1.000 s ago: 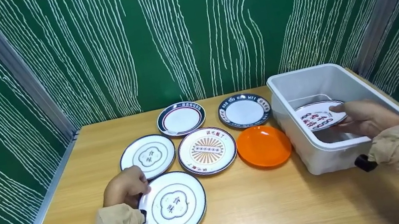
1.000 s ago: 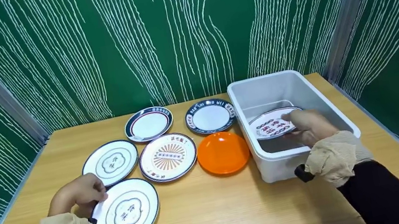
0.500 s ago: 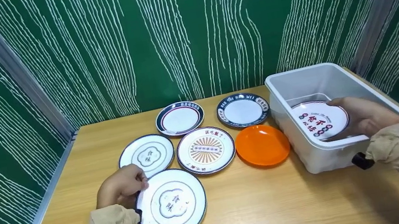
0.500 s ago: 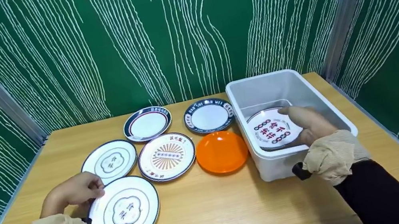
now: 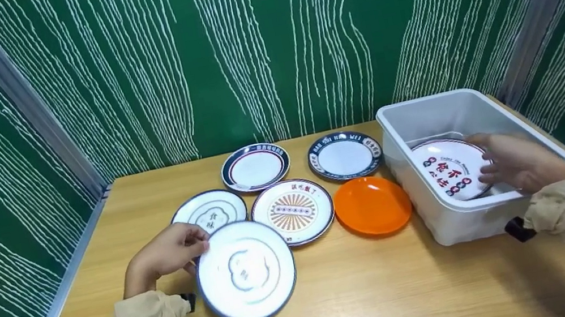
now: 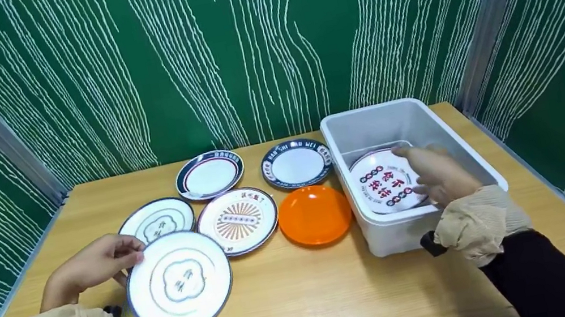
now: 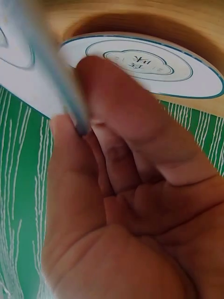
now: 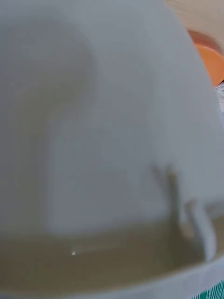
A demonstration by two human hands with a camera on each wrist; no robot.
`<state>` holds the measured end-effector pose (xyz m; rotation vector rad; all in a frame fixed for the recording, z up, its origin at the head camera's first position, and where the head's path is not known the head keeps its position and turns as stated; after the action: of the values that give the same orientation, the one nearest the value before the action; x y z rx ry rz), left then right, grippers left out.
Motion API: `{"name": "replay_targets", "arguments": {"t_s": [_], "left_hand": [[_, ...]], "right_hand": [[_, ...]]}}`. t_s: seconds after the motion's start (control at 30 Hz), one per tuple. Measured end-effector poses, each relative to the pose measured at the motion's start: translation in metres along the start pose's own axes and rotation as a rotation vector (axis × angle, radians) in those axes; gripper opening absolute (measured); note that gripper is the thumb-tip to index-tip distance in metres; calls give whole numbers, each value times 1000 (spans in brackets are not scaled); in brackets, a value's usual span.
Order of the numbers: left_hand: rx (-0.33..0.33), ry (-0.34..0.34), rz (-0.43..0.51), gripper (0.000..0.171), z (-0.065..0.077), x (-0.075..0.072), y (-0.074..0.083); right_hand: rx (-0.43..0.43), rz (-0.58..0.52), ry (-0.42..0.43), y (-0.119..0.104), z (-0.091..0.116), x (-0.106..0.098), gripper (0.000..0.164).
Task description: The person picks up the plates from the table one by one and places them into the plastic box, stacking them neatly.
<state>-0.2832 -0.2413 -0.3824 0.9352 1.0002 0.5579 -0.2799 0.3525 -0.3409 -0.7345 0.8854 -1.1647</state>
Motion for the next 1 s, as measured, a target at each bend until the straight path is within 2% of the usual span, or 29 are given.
{"name": "replay_targets", "arguments": {"t_s": [0.13,0.27,0.5,0.77,0.87,1.0], "left_hand": [[12,53,41,19,-1,-4,-1],[25,99,103,23,-2,-4,-2],[79,119,270,34,-5,0,4],[180,110,396,41,-9,12,21],[202,69,430,42,-10,21,29],[221,-3,486,41,-11,37,41]], "right_hand": [[-67,-14,51,-5,5,-2,79],[-194,-24,137,-12,9,6,80],[-396,163,260,-27,18,41,75],[-528,259,237,-49,26,98,62],[-532,333,217,-52,24,118,60],[-493,357,140,-48,19,144,60]]}}
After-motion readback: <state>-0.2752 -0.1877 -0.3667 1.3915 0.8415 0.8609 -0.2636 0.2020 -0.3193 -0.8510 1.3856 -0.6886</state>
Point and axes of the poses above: each hand's wrist, its own z-axis away from the middle knuckle, its own x-axis out of the palm, y = z × x, the point moved 2 cm from there along -z, towards the middle knuckle, and after that the axes turned 11 degrees about z, right-handed, at the moved point
